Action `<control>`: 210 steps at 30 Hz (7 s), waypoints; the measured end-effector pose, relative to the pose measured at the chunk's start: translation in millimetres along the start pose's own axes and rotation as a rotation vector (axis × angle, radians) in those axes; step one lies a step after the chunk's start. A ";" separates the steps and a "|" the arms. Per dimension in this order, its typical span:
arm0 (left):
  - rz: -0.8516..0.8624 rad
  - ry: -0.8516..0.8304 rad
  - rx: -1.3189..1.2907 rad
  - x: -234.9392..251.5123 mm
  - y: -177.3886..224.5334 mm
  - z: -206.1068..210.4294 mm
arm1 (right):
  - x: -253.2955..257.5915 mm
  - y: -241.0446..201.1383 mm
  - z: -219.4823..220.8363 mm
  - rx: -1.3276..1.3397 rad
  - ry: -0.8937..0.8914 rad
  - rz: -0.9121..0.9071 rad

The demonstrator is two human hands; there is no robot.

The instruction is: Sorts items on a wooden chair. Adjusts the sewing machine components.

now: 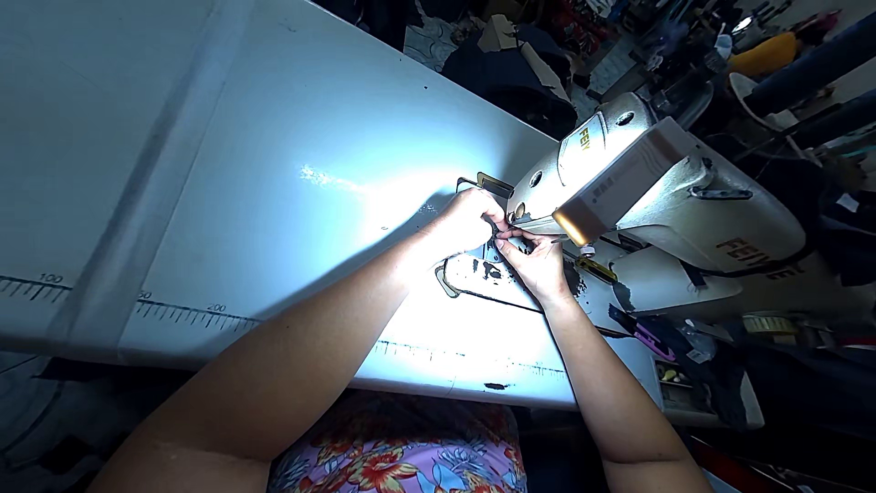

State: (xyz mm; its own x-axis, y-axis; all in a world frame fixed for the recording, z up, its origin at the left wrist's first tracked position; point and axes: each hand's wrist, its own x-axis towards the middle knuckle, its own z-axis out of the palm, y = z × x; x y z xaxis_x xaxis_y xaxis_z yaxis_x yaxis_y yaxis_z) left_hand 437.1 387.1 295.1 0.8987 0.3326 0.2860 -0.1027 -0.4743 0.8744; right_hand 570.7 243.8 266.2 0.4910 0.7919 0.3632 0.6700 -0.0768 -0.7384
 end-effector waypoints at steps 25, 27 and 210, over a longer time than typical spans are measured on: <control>0.067 0.398 0.156 -6.9 -22.9 40.9 | 6.5 -14.1 -51.2 -0.367 0.135 -0.064; 0.091 0.400 0.146 -6.1 -15.3 40.3 | 9.7 -6.6 -80.2 -0.396 0.088 0.057; -0.201 0.643 0.006 -6.1 3.6 -20.9 | -15.8 51.9 -158.5 -0.320 -0.052 -0.262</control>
State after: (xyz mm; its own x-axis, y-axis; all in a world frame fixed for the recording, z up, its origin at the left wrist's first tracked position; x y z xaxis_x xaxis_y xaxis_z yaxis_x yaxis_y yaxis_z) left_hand 422.4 400.4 304.7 0.4669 0.8333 0.2961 0.0439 -0.3562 0.9334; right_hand 686.0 131.3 312.2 0.2578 0.8387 0.4796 0.9117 -0.0468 -0.4082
